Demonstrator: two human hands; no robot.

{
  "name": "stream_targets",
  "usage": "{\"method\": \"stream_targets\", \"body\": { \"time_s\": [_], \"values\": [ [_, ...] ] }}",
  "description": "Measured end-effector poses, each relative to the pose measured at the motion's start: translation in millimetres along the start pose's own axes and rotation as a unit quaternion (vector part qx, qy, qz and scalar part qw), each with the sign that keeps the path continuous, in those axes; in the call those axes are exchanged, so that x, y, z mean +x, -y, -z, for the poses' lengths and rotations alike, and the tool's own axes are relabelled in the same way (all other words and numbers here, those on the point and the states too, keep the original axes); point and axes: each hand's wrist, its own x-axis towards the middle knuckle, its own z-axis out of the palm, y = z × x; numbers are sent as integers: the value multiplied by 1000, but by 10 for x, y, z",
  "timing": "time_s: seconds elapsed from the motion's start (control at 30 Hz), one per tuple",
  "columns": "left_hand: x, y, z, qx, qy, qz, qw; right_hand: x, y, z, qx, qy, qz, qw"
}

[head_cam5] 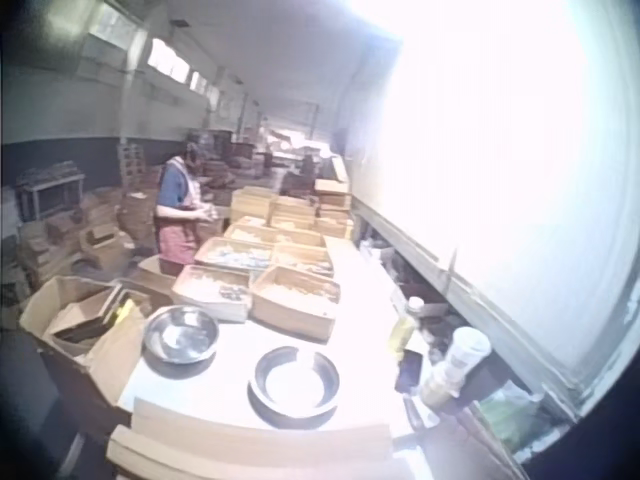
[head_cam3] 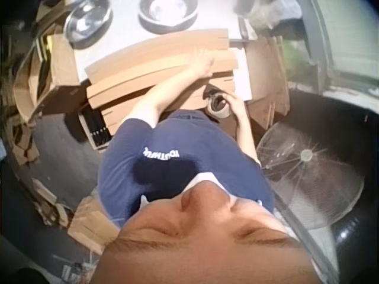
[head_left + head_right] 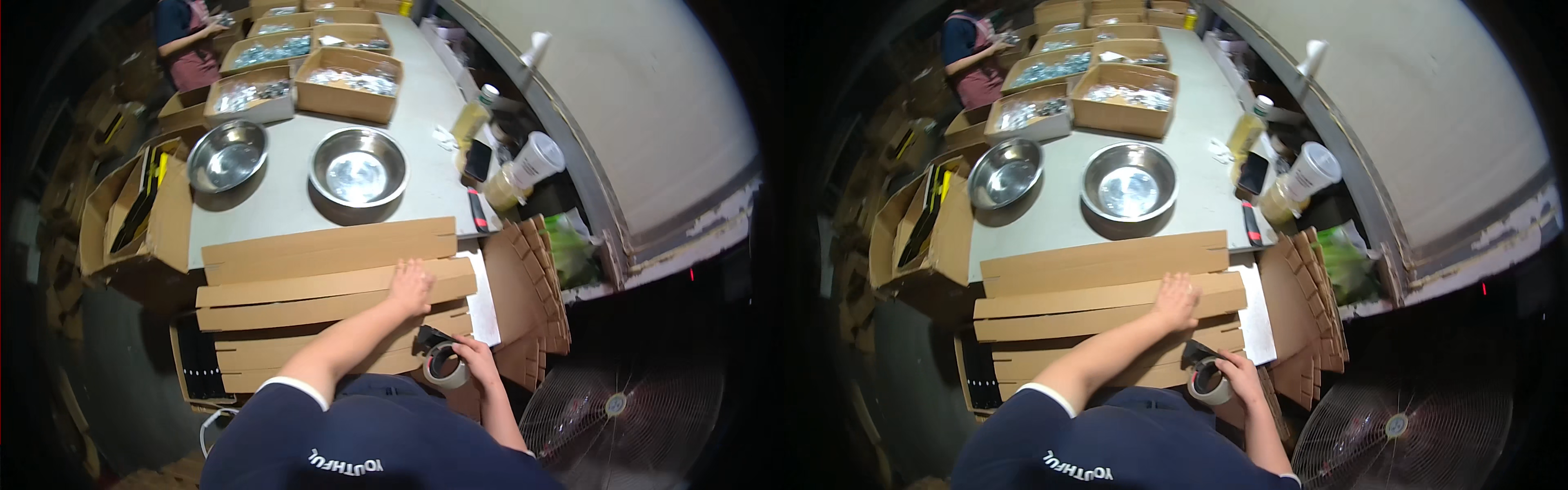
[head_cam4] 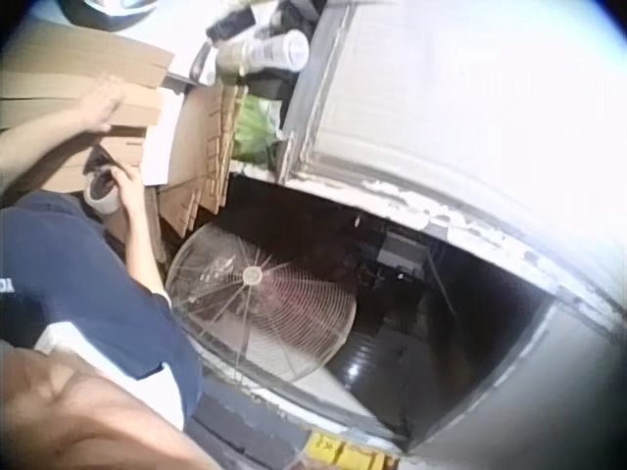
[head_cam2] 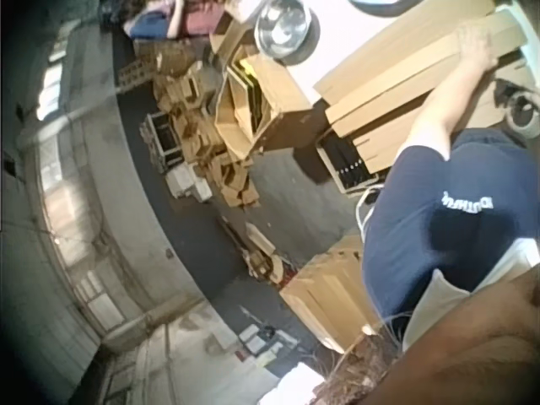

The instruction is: Packing metal rails and hardware kits into cardboard boxes and sealing them with a tape dispenser.

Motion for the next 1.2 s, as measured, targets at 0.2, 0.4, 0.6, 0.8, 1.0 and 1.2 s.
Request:
{"method": "stream_targets", "body": {
  "time_s": [0.2,0.4,0.6,0.8,1.0,1.2],
  "values": [
    [-438,374,217,-36,14,-7,999,-188,159,-310,-29,-6,26,999],
    [-2084,1997,130,-16,-48,-15,999,-31,641,-1238,-143,135,109,974],
    [-2973,2756,39,21,-171,-40,984,160,1910,-2681,-177,74,322,927],
    [-2915,2839,-33,11,-228,-63,972,374,1762,-3454,-472,20,274,838],
    [-3039,2873,-19,-10,-220,-51,974,-476,1344,-3264,-472,93,285,829],
    [-2889,2705,66,-23,-198,-46,979,-181,968,-3125,-222,144,75,961]
  ]
}}
